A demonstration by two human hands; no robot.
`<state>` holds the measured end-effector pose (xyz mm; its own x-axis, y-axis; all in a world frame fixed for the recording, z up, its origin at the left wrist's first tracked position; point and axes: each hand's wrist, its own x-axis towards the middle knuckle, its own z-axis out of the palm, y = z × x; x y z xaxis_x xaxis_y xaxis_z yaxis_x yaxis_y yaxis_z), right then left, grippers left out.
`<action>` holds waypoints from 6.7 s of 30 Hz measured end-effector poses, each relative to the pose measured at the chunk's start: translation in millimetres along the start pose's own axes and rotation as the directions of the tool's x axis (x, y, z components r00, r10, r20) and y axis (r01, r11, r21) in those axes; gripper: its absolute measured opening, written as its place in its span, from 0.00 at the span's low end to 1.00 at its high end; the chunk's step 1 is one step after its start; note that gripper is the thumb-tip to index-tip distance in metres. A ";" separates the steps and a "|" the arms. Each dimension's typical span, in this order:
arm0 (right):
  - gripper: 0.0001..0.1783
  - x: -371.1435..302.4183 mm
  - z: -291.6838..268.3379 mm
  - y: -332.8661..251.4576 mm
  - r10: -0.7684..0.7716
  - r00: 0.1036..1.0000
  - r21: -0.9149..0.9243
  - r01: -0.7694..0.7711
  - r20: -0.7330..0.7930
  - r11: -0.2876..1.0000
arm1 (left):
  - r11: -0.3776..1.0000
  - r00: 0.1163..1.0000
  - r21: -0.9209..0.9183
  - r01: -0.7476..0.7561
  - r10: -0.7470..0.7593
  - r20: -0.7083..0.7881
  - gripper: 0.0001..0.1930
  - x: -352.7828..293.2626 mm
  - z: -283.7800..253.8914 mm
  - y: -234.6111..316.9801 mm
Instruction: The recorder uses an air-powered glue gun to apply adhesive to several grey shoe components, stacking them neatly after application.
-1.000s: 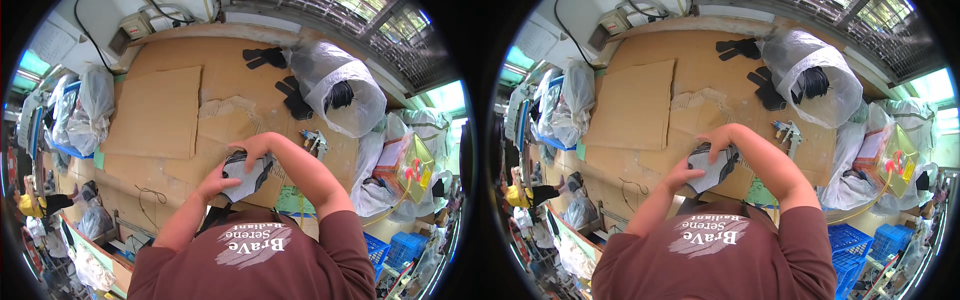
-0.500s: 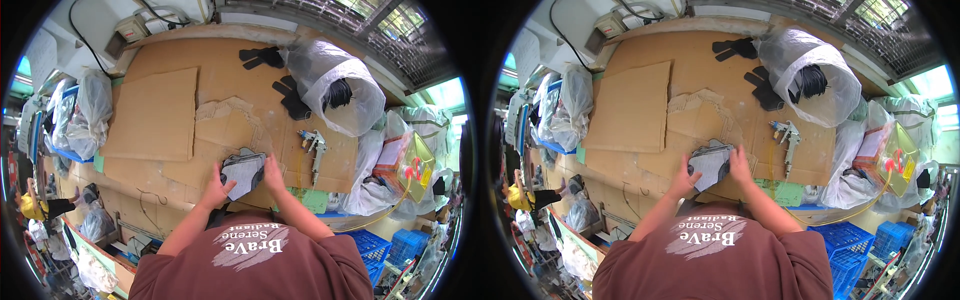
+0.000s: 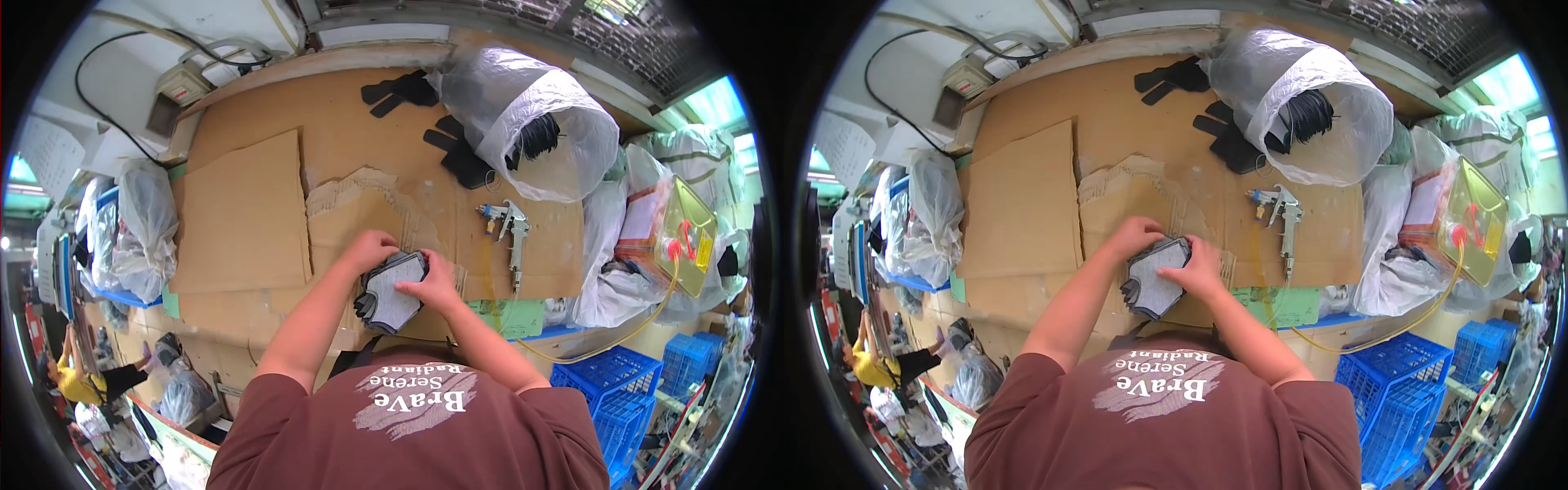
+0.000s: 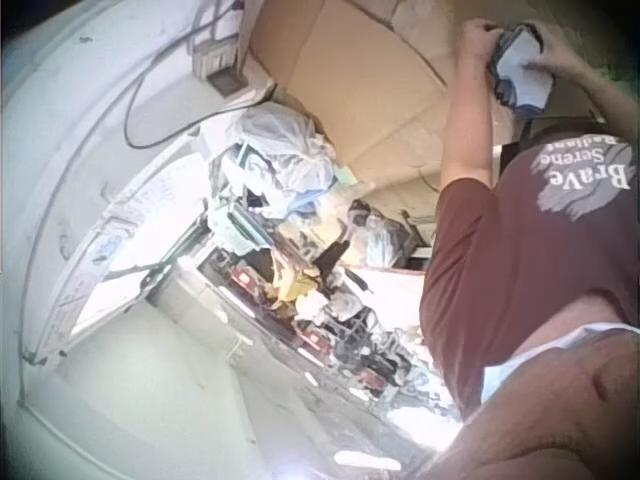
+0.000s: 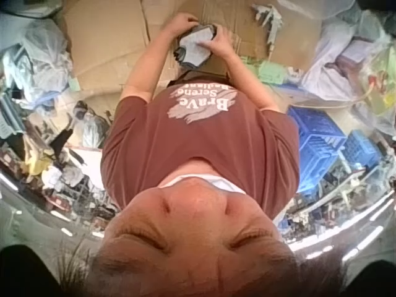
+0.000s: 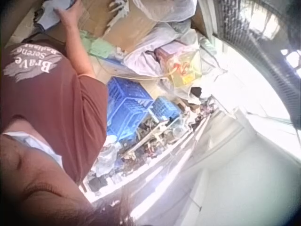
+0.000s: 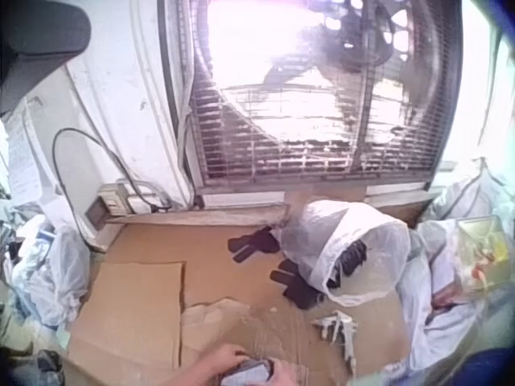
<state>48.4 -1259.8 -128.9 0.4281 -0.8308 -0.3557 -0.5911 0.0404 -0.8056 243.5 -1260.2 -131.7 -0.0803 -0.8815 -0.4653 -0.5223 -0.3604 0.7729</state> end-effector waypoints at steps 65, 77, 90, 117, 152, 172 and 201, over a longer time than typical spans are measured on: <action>0.21 220.6 -156.9 6.1 -0.292 0.885 -0.781 -0.117 -0.362 0.614 | 0.892 0.724 0.057 -0.448 0.400 -0.562 0.21 82.7 -17.9 226.5; 0.19 241.7 -194.3 -51.6 -0.529 0.831 -0.821 0.175 -0.173 0.543 | 0.886 0.690 -0.024 -0.464 0.344 -0.637 0.20 81.0 -34.6 236.3; 0.16 226.8 -227.6 -23.8 -0.647 0.622 -0.760 0.124 -0.441 0.638 | 0.892 0.713 -0.042 -0.450 0.330 -0.619 0.20 83.8 -42.3 237.3; 0.15 -37.3 -144.4 53.6 0.491 0.768 0.892 0.449 -0.411 0.044 | 0.280 0.987 0.960 -0.005 0.155 -0.040 0.14 294.7 36.0 239.6; 0.19 -85.9 -96.5 -12.0 -0.223 0.959 0.887 -0.057 0.177 0.458 | 0.737 0.787 0.314 -0.599 0.615 0.058 0.12 -49.2 8.7 215.5; 0.07 -239.4 -89.8 128.2 0.440 0.849 0.037 -0.450 -0.293 0.892 | 0.703 0.980 -0.711 0.013 -0.149 -0.130 0.11 -130.7 17.0 33.1; 0.10 3.6 -200.3 7.3 -0.063 0.738 0.258 0.313 -0.672 0.914 | 0.992 0.842 -0.023 -0.124 0.093 -0.531 0.16 -150.3 20.0 2.1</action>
<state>-91.3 -1373.6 -41.2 -0.1061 -0.9886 0.1068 -0.2304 -0.0800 -0.9698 237.5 -1122.3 -68.7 0.3346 -0.9380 -0.0910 -0.4884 -0.2552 0.8345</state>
